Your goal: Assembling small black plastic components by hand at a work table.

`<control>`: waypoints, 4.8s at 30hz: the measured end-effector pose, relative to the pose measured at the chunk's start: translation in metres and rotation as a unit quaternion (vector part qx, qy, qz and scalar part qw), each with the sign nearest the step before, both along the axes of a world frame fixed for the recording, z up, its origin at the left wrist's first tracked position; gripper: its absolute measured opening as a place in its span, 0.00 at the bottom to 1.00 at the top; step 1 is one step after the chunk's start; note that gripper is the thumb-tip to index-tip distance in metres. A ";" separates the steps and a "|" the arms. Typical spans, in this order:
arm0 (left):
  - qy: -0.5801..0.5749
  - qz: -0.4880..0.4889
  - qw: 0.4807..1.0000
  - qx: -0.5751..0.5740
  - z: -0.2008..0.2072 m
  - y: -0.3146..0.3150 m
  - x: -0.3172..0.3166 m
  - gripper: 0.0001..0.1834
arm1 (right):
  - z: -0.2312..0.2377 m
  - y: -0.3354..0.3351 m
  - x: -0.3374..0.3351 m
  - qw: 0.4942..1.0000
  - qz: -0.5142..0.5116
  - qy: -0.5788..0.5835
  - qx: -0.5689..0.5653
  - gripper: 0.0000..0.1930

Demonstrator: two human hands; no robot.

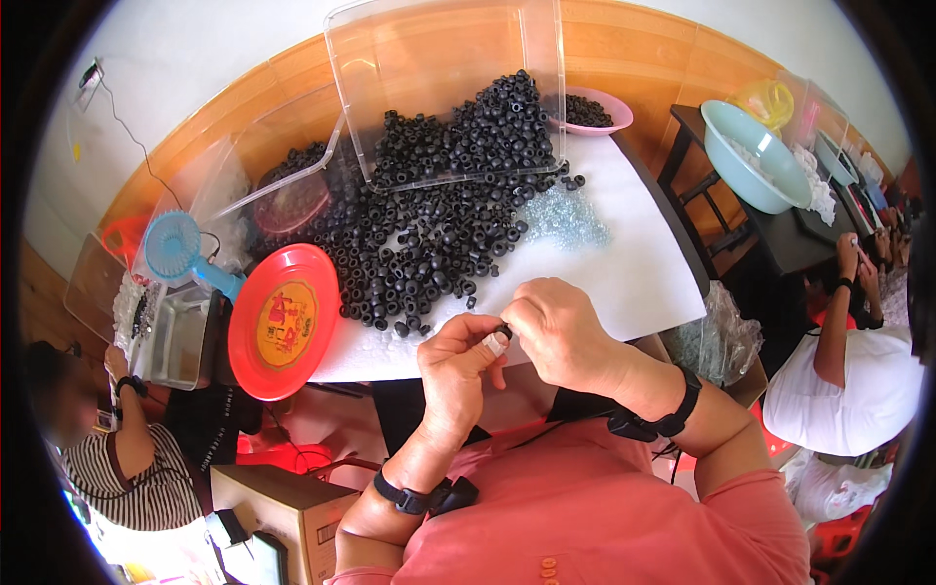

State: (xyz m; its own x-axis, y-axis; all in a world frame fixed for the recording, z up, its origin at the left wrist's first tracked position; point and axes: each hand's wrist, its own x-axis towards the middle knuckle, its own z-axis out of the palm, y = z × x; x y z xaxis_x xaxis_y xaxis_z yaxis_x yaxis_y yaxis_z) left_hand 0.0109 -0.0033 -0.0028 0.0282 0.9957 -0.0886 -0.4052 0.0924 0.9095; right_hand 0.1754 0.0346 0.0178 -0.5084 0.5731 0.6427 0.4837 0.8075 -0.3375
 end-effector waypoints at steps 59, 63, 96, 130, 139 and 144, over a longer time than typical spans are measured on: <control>0.571 0.239 0.747 0.241 0.031 0.043 -0.155 0.16 | -0.029 0.005 0.045 0.937 -0.046 0.317 -0.139 0.06; 0.580 0.161 0.729 0.326 0.028 0.032 -0.061 0.15 | -0.036 0.001 0.048 0.937 -0.068 0.312 -0.139 0.06; 0.620 0.093 0.619 0.473 0.010 0.046 -0.017 0.09 | 0.000 0.012 0.060 0.977 -0.188 0.095 -0.014 0.05; 0.558 0.057 0.679 0.473 0.011 0.044 -0.022 0.15 | -0.017 0.029 0.030 0.966 -0.182 -0.148 0.112 0.04; 0.550 0.081 0.709 0.434 0.016 0.035 -0.026 0.15 | -0.028 0.024 0.038 0.968 -0.183 -0.105 0.133 0.04; 0.567 0.091 0.703 0.419 0.006 0.017 -0.032 0.15 | -0.025 0.022 0.042 0.977 -0.159 -0.069 0.127 0.07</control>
State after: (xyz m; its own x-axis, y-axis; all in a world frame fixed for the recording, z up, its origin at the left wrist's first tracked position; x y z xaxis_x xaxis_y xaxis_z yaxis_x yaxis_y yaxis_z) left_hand -0.0212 0.0136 0.0029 0.2778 0.6891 0.6693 0.6884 -0.6288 0.3617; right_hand 0.2169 0.0566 -0.0070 -0.4216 0.5480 0.7225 0.7509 0.6576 -0.0606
